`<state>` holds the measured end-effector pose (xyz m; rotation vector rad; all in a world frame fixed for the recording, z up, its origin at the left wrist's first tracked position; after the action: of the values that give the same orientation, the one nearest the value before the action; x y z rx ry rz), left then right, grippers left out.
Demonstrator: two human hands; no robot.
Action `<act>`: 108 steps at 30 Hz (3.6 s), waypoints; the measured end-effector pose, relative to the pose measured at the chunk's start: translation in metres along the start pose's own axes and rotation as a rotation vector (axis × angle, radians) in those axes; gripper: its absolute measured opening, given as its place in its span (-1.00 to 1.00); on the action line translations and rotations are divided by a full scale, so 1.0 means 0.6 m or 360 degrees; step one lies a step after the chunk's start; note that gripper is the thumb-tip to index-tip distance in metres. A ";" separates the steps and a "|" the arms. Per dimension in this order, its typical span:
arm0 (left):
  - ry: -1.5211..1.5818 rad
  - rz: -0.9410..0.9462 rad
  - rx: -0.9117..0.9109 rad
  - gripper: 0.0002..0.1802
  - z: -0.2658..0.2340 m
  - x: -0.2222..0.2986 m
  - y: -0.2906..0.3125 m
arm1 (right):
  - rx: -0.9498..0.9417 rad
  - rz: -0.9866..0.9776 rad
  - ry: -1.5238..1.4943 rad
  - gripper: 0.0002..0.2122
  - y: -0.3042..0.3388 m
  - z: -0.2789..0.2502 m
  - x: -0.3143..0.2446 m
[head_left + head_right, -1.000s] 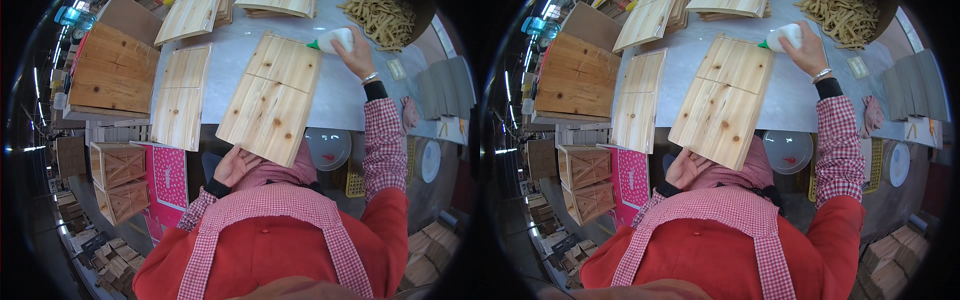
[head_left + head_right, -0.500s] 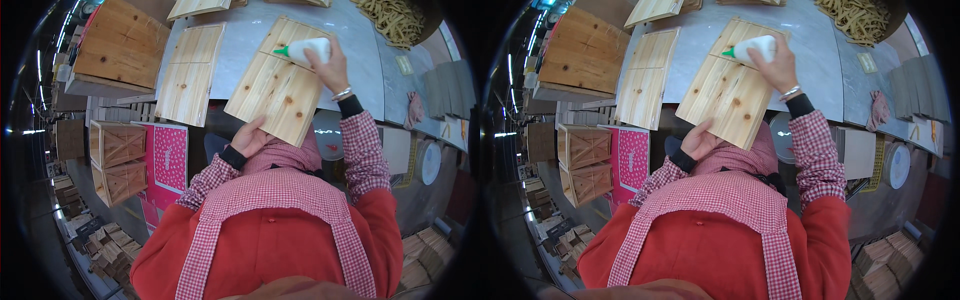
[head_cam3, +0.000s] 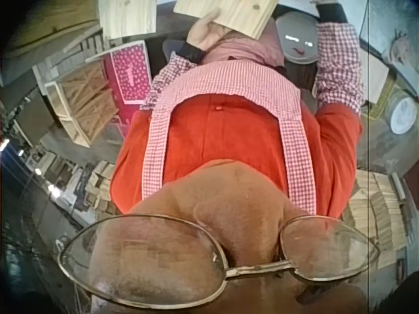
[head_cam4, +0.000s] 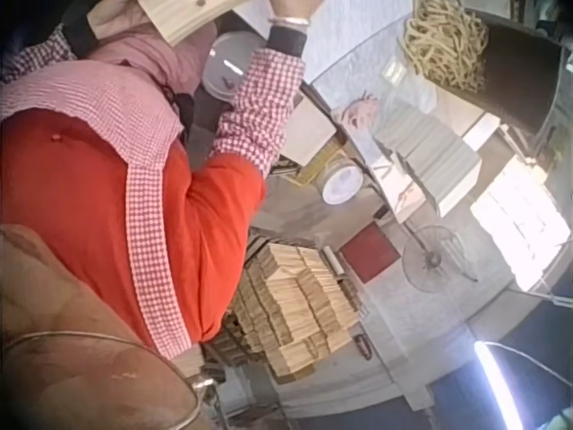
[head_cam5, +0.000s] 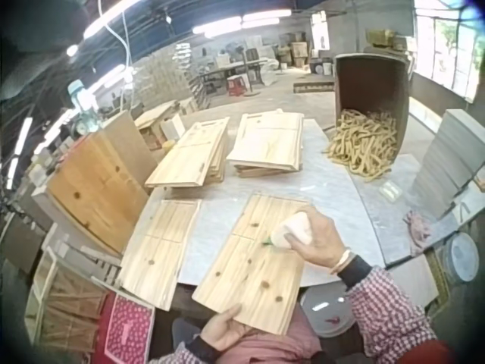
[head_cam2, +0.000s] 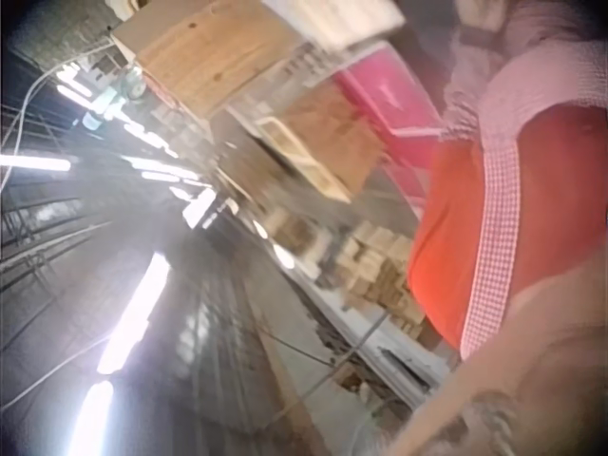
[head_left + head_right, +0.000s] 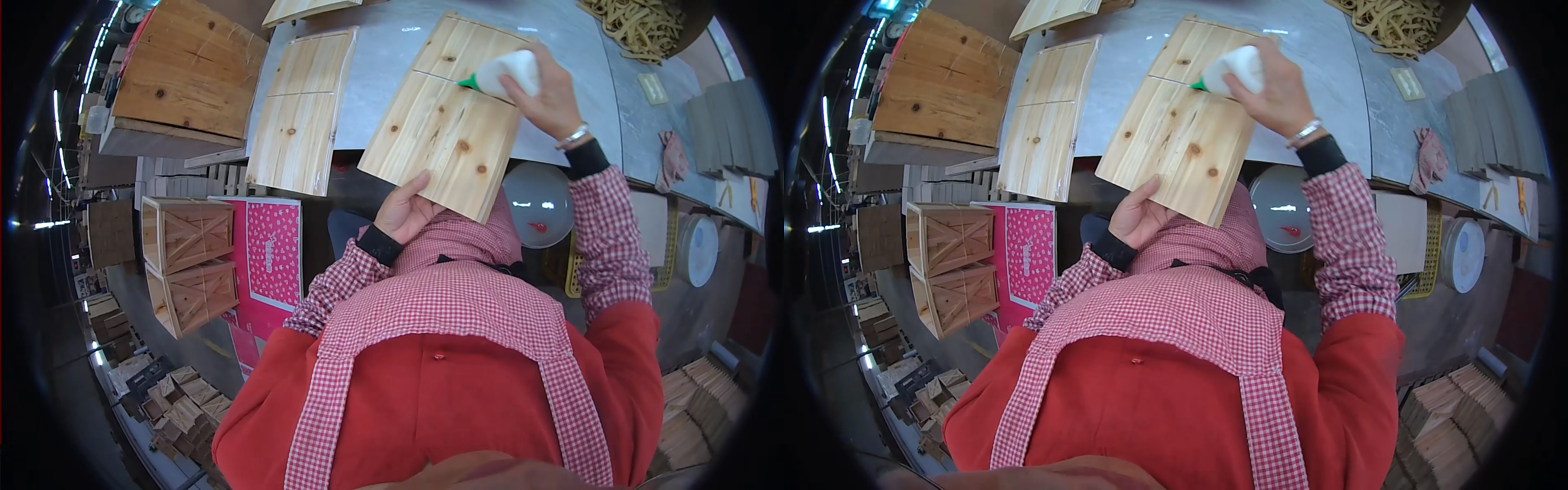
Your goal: Assembling wooden boxes by applying wood glue to joints and securing them with a pneumatic nail gun.
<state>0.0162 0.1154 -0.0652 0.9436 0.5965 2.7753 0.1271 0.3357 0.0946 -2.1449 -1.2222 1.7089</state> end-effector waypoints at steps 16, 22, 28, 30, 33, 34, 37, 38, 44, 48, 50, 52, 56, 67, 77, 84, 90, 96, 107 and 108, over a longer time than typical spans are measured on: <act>0.0082 0.0123 0.0001 -0.42 0.022 0.025 0.007 | 0.0732 0.0759 -0.0647 -0.67 0.187 -0.166 0.043; 0.0126 0.0199 -0.0005 -0.41 0.028 0.043 0.013 | 0.0586 0.0834 -0.0818 -0.70 0.172 -0.159 0.030; 0.0146 0.0192 0.0002 -0.43 0.025 0.045 0.015 | 0.0991 0.0657 -0.0844 -0.69 0.100 -0.203 0.093; 0.0159 0.0168 0.0023 -0.44 0.022 0.044 0.015 | 0.1176 0.0628 -0.0689 -0.61 0.072 -0.224 0.127; 0.0149 0.0168 0.0018 -0.44 0.022 0.046 0.016 | 0.1207 0.0649 -0.0561 -0.59 0.036 -0.225 0.164; 0.0157 0.0161 0.0021 -0.45 0.022 0.046 0.017 | 0.1249 0.0651 -0.0462 -0.58 0.031 -0.230 0.167; 0.0143 0.0167 0.0012 -0.43 0.022 0.048 0.020 | 0.1191 0.0703 -0.0455 -0.57 0.019 -0.225 0.176; 0.0141 0.0162 0.0018 -0.43 0.021 0.047 0.022 | 0.1175 0.0690 -0.0429 -0.56 0.018 -0.225 0.171; 0.0136 0.0192 0.0052 -0.40 0.007 0.046 0.034 | 0.0946 0.0781 -0.0503 -0.60 0.051 -0.203 0.124; 0.0211 0.0217 0.0055 -0.40 -0.008 0.051 0.038 | 0.0729 0.0766 -0.0654 -0.62 0.102 -0.158 0.046; 0.0280 0.0226 0.0034 -0.40 -0.012 0.055 0.037 | 0.0620 0.0707 -0.0738 -0.63 0.120 -0.138 0.000; 0.0242 0.0308 -0.0068 -0.40 -0.006 0.067 0.038 | 0.0532 0.0742 -0.0760 -0.64 0.143 -0.116 -0.035; 0.0273 0.0374 -0.0050 -0.42 -0.014 0.083 0.038 | 0.0310 0.0729 -0.0785 -0.65 0.185 -0.080 -0.107; 0.0274 0.0418 -0.0216 -0.47 0.001 0.098 0.033 | 0.0274 0.0659 -0.0645 -0.67 0.191 -0.056 -0.151; 0.0235 0.0455 -0.0153 -0.39 -0.003 0.104 0.049 | 0.0320 0.0654 -0.0842 -0.70 0.193 -0.060 -0.137; 0.0241 0.0311 -0.0144 -0.35 -0.017 0.077 0.082 | 0.1007 0.0450 -0.0941 -0.65 0.100 -0.155 -0.045; 0.0235 0.0282 -0.0137 -0.35 -0.022 0.068 0.088 | 0.1172 0.0317 -0.0753 -0.61 0.024 -0.179 0.020; 0.0193 0.0301 -0.0125 -0.35 -0.024 0.071 0.088 | 0.1075 0.0365 -0.0474 -0.59 0.014 -0.176 0.014; 0.0130 0.0475 -0.0111 -0.37 -0.084 0.108 0.117 | 0.1627 0.0201 -0.0265 -0.62 0.190 -0.373 0.098; 0.0178 0.0554 -0.0197 -0.37 -0.076 0.120 0.126 | 0.1682 0.0214 -0.0113 -0.61 0.206 -0.405 0.104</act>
<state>-0.0695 0.0512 -0.0270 0.9497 0.2915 3.1451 0.4009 0.3832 0.0628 -1.5027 -0.0525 1.8530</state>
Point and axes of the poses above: each hand's wrist, its own y-axis away from the middle knuckle, its own z-axis out of the palm, x = y × z, the point moved 10 cm from there along -y, towards the middle knuckle, and after that the axes turned 13 degrees about -y, right-handed, at the moved point
